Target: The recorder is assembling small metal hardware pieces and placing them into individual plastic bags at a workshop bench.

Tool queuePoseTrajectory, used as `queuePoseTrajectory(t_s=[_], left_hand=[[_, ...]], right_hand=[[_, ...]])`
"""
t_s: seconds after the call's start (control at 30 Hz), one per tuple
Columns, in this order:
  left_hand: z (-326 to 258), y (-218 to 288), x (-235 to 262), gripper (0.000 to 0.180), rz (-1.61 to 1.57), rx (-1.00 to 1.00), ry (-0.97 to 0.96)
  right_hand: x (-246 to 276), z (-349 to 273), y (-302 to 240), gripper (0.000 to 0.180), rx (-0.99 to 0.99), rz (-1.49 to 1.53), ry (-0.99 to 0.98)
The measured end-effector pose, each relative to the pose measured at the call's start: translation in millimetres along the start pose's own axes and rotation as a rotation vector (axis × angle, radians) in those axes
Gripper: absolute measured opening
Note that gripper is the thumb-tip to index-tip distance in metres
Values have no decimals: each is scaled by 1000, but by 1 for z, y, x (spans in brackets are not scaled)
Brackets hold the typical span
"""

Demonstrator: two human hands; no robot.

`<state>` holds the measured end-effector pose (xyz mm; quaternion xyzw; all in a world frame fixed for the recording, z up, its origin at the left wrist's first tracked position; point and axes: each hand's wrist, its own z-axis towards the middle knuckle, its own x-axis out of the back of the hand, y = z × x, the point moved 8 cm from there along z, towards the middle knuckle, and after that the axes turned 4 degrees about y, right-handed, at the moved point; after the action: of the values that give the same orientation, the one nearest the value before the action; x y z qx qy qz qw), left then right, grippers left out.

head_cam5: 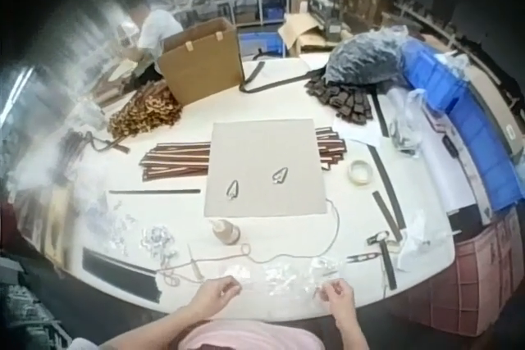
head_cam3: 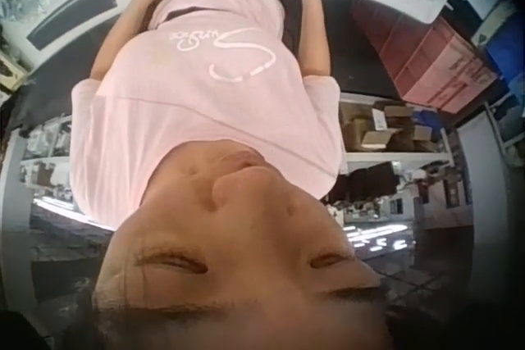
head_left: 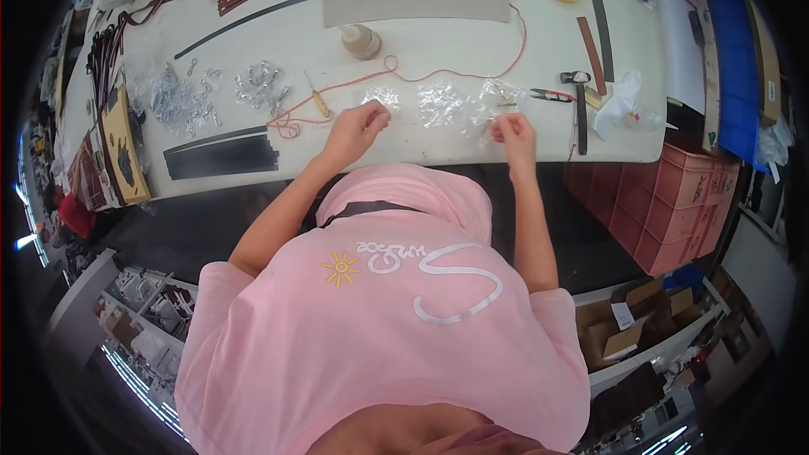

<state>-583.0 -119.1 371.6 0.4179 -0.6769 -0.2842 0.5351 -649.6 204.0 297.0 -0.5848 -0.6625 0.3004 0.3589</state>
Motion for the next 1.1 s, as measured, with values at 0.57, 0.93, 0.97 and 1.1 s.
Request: queuePoseTrajectory(t_s=[0.57, 0.93, 0.97, 1.1], left_hand=[[0, -35, -32, 23, 46, 200, -37], [-2, -31, -41, 22, 26, 254, -56], [-2, -29, -45, 21, 15, 256, -68], [-9, -27, -56, 21, -14, 261, -102]], right_hand=[[19, 67, -24, 67, 179, -704, 162], [23, 65, -5, 22, -33, -77, -136], [26, 67, -5, 22, -27, -77, -138], [37, 68, -5, 23, -51, -15, -144]])
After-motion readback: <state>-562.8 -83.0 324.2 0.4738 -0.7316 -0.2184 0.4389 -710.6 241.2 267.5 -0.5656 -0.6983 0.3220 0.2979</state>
